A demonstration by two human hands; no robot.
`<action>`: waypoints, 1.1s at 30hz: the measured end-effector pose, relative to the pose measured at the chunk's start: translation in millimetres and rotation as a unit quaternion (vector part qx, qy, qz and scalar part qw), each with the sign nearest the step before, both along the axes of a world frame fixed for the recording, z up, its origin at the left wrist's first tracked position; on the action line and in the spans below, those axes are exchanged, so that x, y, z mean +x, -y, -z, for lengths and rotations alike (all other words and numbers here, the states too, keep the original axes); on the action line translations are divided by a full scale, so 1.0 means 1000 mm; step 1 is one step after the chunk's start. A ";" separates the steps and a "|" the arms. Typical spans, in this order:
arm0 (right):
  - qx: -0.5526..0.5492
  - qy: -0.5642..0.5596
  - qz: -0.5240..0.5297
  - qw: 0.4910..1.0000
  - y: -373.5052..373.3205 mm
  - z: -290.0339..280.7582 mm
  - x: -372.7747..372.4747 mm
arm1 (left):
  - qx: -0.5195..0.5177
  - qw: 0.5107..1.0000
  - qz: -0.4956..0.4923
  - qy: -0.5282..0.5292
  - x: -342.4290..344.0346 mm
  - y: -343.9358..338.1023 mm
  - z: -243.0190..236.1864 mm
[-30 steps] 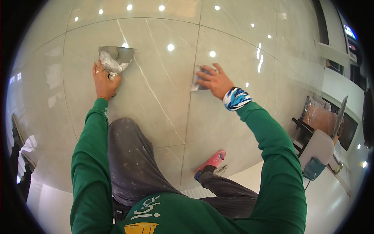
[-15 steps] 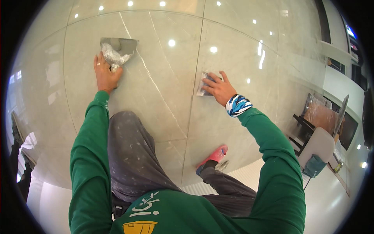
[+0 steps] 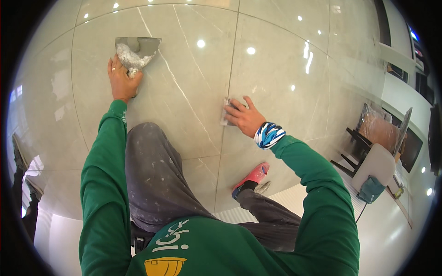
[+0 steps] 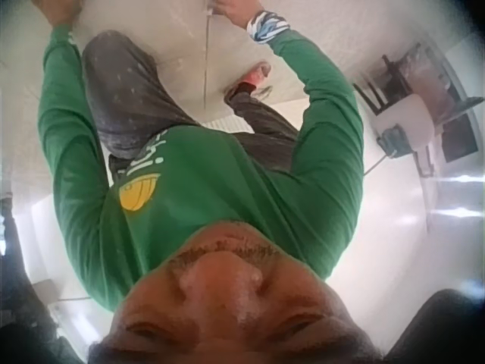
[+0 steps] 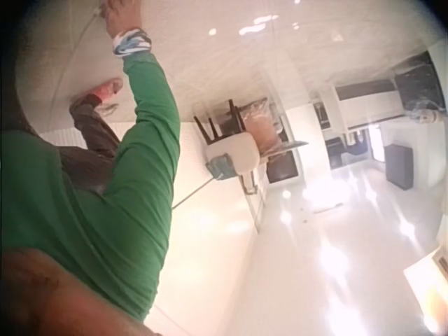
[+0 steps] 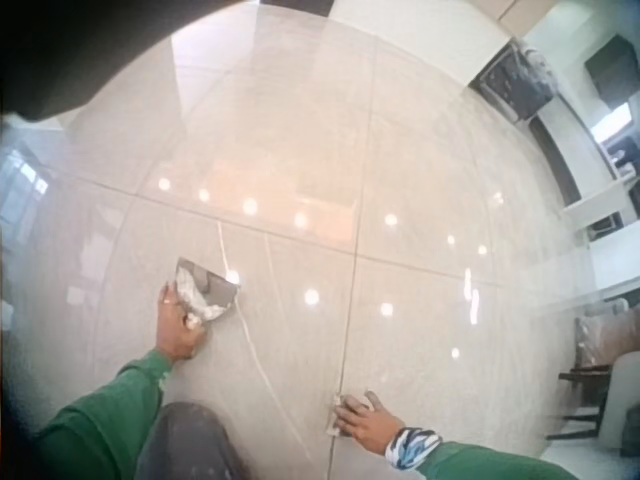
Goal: The person applies grout to the seams between floor tiles using a putty knife and a smaller scraper, then wipes the excess away with a cloth.
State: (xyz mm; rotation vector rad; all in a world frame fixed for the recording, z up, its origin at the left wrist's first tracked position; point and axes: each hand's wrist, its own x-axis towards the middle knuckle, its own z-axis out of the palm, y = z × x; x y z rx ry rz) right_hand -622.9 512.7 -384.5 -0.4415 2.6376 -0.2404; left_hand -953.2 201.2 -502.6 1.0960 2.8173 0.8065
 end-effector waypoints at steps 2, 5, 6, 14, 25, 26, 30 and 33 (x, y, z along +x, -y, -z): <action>0.008 0.022 -0.004 1.000 -0.002 0.005 0.027 | -0.001 1.000 0.000 0.002 0.002 0.000 0.001; 0.023 0.041 0.011 0.999 -0.002 0.001 0.036 | -0.006 1.000 0.001 0.002 -0.004 0.003 0.001; 0.024 0.049 0.024 0.998 0.000 -0.001 0.033 | -0.010 1.000 0.001 0.002 -0.006 0.005 0.000; -0.011 0.059 0.009 0.998 0.032 -0.016 0.035 | 0.007 0.999 0.007 0.041 -0.013 -0.003 -0.024; 0.066 -0.078 0.333 0.937 -0.120 -0.006 -0.256 | 0.001 1.000 -0.003 0.031 -0.034 -0.012 -0.025; 0.098 -0.054 0.366 0.924 -0.129 -0.003 -0.278 | 0.003 1.000 -0.003 0.022 -0.036 -0.013 -0.024; 0.143 -0.038 0.407 0.902 -0.163 0.021 -0.297 | 0.018 0.999 0.014 0.027 -0.043 -0.031 -0.025; 0.167 -0.034 0.372 0.912 -0.109 0.020 -0.277 | 0.005 1.000 0.002 0.013 -0.052 -0.016 -0.023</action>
